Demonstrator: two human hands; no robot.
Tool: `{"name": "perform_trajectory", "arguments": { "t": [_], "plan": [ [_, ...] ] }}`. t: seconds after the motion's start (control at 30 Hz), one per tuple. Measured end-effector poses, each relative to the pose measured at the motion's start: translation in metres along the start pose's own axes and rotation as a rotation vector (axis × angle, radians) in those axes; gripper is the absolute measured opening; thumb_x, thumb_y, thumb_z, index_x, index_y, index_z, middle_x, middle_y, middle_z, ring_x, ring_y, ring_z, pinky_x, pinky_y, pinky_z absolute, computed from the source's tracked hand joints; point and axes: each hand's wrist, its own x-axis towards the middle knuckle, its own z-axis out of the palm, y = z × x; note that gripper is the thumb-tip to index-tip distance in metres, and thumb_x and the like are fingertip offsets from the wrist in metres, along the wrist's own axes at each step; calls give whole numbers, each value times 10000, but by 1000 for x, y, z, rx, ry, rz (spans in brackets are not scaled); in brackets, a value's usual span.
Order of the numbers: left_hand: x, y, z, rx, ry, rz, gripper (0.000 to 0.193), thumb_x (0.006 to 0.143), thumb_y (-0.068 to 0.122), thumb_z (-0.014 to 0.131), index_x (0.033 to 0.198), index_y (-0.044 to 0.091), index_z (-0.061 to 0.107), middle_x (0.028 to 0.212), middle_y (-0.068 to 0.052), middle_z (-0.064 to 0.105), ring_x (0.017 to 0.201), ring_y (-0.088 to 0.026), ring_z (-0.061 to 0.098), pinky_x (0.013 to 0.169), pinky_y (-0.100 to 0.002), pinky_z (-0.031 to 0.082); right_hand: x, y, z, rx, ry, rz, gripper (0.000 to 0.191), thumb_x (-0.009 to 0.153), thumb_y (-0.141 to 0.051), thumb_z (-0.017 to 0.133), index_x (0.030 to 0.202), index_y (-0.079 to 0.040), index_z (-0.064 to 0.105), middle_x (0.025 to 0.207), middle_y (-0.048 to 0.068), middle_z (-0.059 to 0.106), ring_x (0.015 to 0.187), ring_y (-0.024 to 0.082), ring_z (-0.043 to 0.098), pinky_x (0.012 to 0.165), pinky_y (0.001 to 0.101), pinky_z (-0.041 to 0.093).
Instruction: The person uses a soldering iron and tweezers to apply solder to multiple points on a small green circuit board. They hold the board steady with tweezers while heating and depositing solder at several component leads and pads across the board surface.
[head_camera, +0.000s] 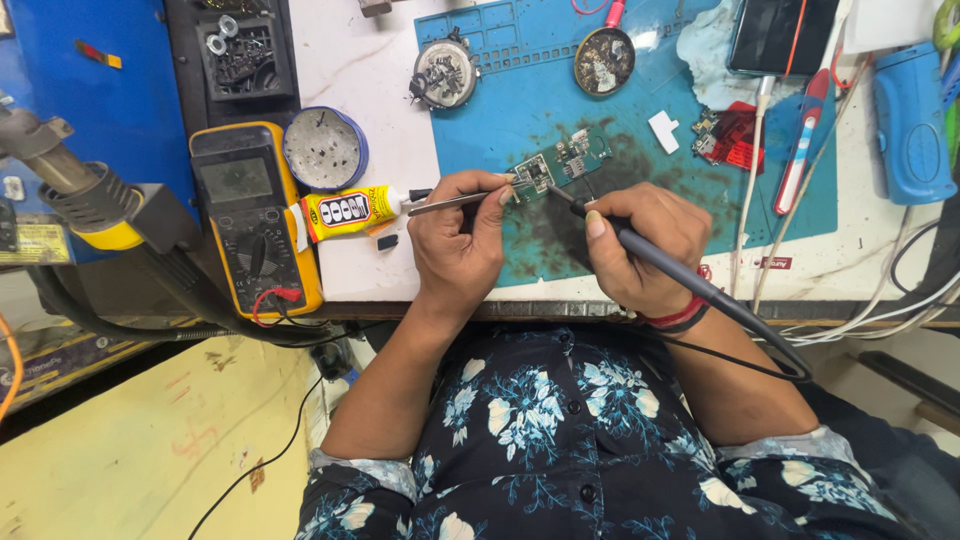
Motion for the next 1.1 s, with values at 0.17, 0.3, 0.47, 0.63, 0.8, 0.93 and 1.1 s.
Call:
{"name": "perform_trajectory", "arguments": {
  "t": [0.17, 0.3, 0.47, 0.63, 0.8, 0.93, 1.1],
  "plan": [
    [1, 2, 1, -19, 4, -5, 83, 1023, 43, 712, 1089, 12, 672, 893, -41, 735, 744, -52, 629, 667, -216, 506, 2, -1, -1, -3, 3, -13, 76, 986, -80, 691, 945, -18, 678, 829, 101, 686, 695, 251, 656, 605, 327, 478],
    [1, 1, 0, -10, 6, -14, 85, 1017, 45, 716, 1082, 13, 672, 896, -42, 741, 738, -52, 628, 659, -214, 504, 2, -1, 0, -1, 7, -8, 77, 973, -76, 698, 927, -18, 677, 815, 106, 679, 681, 253, 652, 622, 344, 475],
    [2, 1, -1, 5, 2, -4, 78, 1017, 40, 713, 1081, 13, 678, 898, -44, 740, 757, -61, 655, 677, -220, 517, 3, 0, 1, 9, 16, -9, 83, 969, -73, 695, 912, -20, 666, 816, 109, 683, 683, 253, 655, 640, 349, 478],
    [2, 2, -1, -19, -1, -36, 77, 1016, 44, 711, 1076, 10, 679, 908, -50, 748, 767, -67, 667, 686, -219, 529, 3, -2, 0, -10, -1, 8, 69, 966, -72, 692, 928, -16, 679, 791, 106, 666, 669, 252, 639, 618, 347, 465],
    [4, 3, -1, 10, 7, -26, 75, 1003, 41, 721, 1059, 8, 686, 900, -59, 751, 735, -73, 652, 666, -219, 516, 3, -2, 1, -19, 11, 10, 73, 983, -84, 695, 944, -23, 683, 786, 99, 651, 674, 247, 633, 592, 332, 457],
    [4, 3, -1, -10, 8, 3, 77, 1015, 40, 713, 1075, 10, 677, 921, -59, 750, 777, -75, 677, 700, -224, 538, 3, -1, 1, -21, 11, 4, 82, 978, -85, 696, 932, -18, 687, 758, 99, 636, 650, 247, 615, 579, 336, 445],
    [4, 4, -1, -15, 3, -16, 75, 1010, 37, 715, 1074, 12, 685, 904, -58, 748, 751, -70, 661, 678, -224, 529, 3, -1, 2, -17, 35, 3, 90, 976, -89, 694, 927, -14, 686, 763, 104, 638, 652, 246, 618, 591, 340, 445]
  ]
}}
